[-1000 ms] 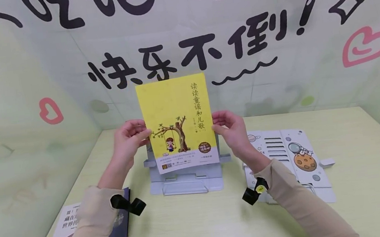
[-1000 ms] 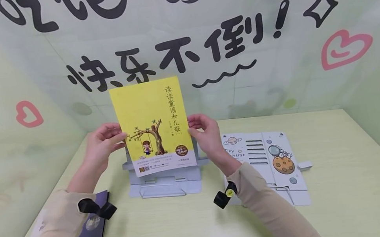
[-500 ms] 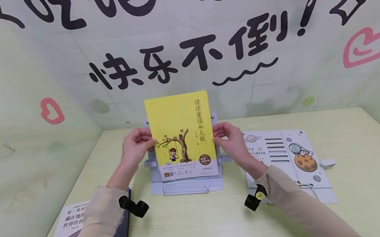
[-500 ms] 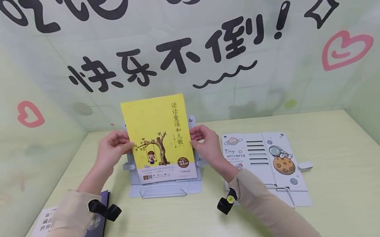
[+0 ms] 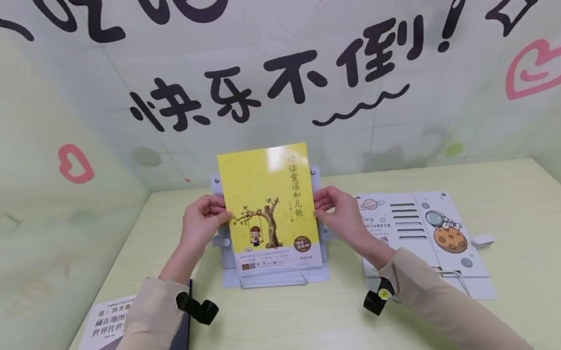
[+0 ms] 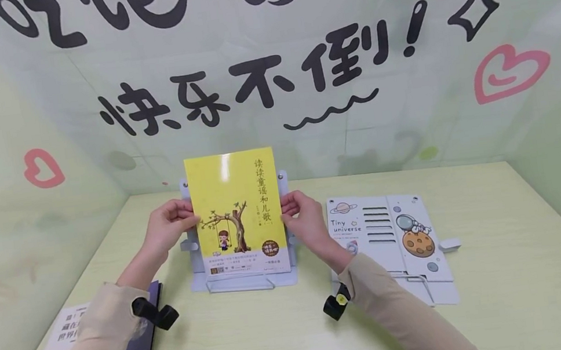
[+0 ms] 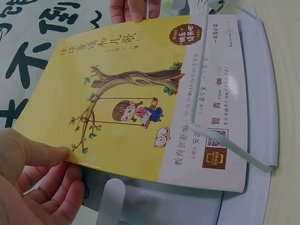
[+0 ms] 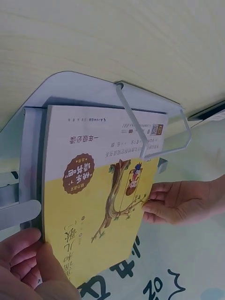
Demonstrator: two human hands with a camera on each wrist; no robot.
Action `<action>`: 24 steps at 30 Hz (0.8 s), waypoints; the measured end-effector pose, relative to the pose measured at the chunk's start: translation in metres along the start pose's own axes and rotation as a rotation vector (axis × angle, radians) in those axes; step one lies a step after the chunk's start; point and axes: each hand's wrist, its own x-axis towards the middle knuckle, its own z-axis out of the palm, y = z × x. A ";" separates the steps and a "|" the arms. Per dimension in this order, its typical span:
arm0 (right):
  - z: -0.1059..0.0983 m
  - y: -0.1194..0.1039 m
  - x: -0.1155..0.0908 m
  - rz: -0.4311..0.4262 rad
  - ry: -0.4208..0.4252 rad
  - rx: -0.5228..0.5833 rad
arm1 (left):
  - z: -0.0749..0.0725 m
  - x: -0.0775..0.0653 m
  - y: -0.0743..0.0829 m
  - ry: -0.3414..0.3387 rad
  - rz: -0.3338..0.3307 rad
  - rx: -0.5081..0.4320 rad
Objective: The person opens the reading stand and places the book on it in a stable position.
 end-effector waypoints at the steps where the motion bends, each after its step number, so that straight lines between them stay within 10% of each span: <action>1: 0.000 0.000 0.000 -0.005 -0.005 -0.014 | 0.000 -0.001 -0.001 -0.001 -0.002 0.007; 24: -0.010 0.001 -0.012 -0.009 -0.076 0.048 | -0.006 -0.016 0.000 0.022 0.013 -0.020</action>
